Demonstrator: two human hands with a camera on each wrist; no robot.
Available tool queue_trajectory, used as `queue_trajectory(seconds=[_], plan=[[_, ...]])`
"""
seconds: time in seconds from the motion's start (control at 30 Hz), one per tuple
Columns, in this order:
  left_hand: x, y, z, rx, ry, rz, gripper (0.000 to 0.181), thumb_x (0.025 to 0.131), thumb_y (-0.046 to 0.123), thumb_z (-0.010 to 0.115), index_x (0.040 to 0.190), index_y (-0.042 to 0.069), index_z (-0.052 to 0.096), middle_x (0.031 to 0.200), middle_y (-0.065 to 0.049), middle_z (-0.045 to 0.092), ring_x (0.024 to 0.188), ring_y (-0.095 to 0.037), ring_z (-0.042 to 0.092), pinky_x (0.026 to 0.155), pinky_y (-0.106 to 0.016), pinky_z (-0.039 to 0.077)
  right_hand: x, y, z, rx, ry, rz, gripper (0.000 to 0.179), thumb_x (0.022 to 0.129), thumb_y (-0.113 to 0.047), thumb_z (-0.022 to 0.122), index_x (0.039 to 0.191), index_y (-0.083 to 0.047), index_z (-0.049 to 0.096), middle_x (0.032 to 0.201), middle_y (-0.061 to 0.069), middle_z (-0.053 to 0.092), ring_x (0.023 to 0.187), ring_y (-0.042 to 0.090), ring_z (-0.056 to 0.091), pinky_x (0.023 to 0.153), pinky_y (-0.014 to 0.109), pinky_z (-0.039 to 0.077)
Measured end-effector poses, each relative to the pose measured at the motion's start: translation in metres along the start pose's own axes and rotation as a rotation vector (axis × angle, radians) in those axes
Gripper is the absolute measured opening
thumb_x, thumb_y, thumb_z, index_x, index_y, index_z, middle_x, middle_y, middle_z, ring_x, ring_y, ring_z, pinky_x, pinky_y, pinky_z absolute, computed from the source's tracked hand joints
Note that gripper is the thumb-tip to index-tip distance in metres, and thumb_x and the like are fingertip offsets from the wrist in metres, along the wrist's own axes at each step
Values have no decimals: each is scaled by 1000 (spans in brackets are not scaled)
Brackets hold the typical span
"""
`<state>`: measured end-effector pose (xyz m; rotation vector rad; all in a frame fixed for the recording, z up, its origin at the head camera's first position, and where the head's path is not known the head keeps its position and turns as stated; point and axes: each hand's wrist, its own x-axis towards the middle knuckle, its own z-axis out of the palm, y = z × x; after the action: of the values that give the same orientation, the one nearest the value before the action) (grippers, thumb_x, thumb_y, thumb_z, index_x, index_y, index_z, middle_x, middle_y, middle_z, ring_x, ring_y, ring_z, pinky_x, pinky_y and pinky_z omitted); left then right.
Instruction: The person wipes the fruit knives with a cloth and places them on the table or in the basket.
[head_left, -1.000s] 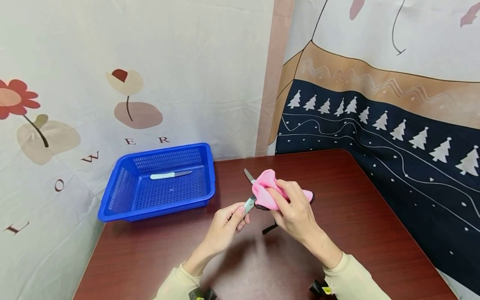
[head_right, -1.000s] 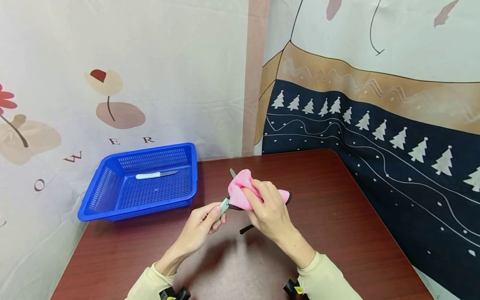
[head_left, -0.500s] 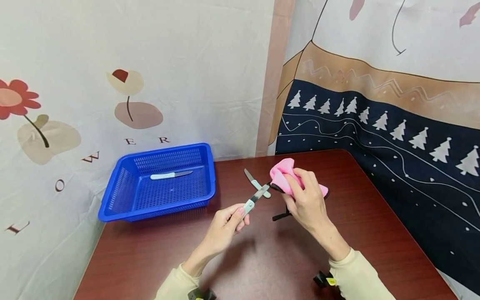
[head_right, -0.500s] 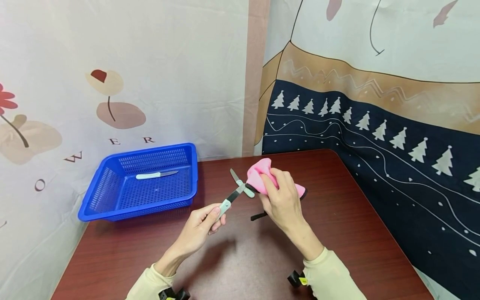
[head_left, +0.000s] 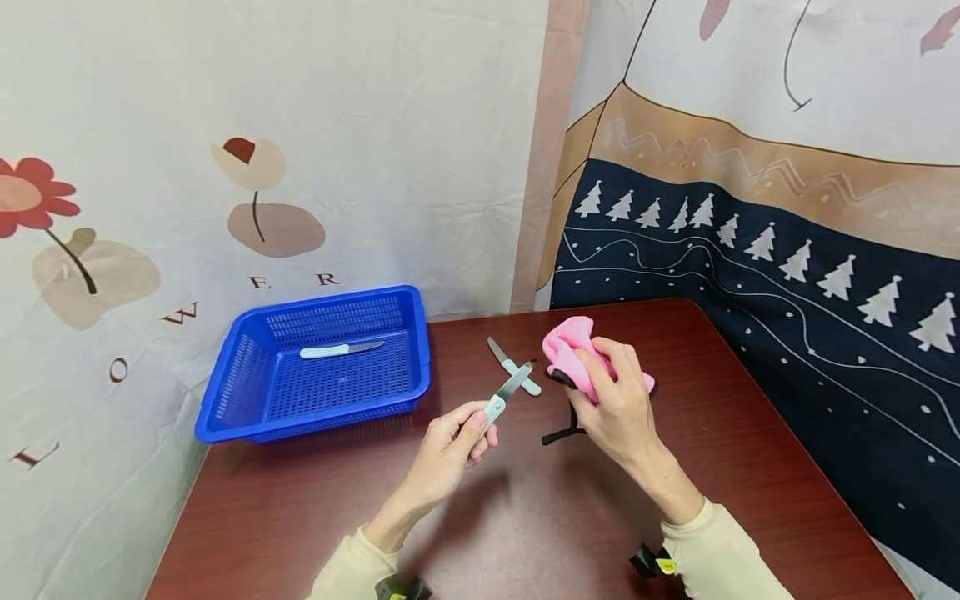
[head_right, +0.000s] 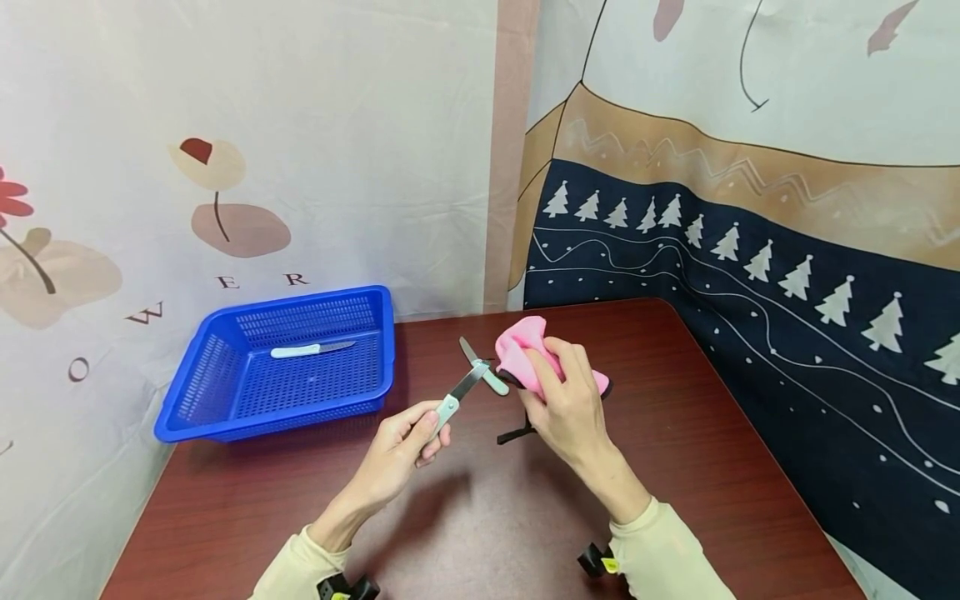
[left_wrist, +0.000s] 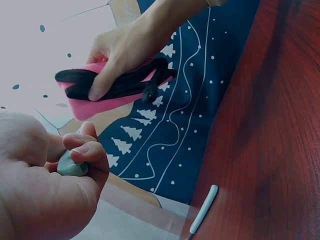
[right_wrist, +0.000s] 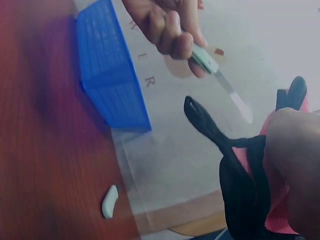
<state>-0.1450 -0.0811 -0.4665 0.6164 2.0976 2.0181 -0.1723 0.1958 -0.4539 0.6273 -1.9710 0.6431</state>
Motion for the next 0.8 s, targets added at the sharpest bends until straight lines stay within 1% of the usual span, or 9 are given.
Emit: queue_trajectory(seconds=[0.07,0.1,0.2,0.33,0.43,0.5,0.57,0.7,0.8], plan=[[1,0,0,2,2,-4,32,122,14,44,128,-5,69,86,-14,60,68,-1,47,58,-17,37,0,-5,2,28,6,-42,29,102,-17,78,124,2,78,121,30,67,108,43,62,88,45,54],[1,0,0,2,2,-6,32,122,14,44,128,-5,69,87,-14,60,68,-1,47,58,-16,37,0,-8,3,38,8,-69,30,106,-22,75,124,2,79,120,30,67,107,42,63,87,45,54],[2,-1,0,-4,4,-13,32,122,14,44,129,-5,68,89,-12,61,68,-2,48,59,-16,38,0,-18,8,58,5,-156,35,112,-28,66,122,2,79,120,29,68,104,40,64,85,45,56],[3,-4,0,-15,-9,1,32,122,13,43,129,-9,66,90,-11,62,69,-2,49,60,-16,38,-3,-31,14,87,-27,-248,31,109,-20,60,122,2,78,122,27,70,101,37,64,83,43,57],[3,-4,1,-9,-12,4,31,122,12,44,126,-10,65,84,-8,57,69,-3,48,59,-16,38,-4,-38,17,95,-54,-298,31,106,-15,59,124,0,79,122,24,70,100,35,65,84,42,57],[3,-3,1,5,-7,-8,29,121,12,45,122,-8,66,81,-5,54,68,-3,48,59,-16,37,-5,-41,20,97,-66,-322,29,106,-15,61,125,-1,79,122,22,71,100,34,66,86,42,58],[3,-2,1,19,0,-30,27,121,12,47,119,-6,66,78,-3,50,68,-4,48,58,-17,37,-6,-43,23,93,-71,-341,28,107,-14,61,125,-1,79,122,21,72,100,33,67,87,41,59],[2,-1,2,42,9,-66,25,120,11,46,115,-6,65,78,-4,49,67,-5,48,58,-17,37,-6,-45,25,83,-80,-353,28,108,-14,60,124,-1,79,123,21,73,100,34,69,90,41,59],[2,-1,2,47,0,-60,25,120,10,45,113,-6,62,77,-4,48,66,-5,47,58,-17,36,-6,-45,25,73,-88,-352,28,109,-15,60,125,-1,79,123,21,73,100,34,68,90,41,59]])
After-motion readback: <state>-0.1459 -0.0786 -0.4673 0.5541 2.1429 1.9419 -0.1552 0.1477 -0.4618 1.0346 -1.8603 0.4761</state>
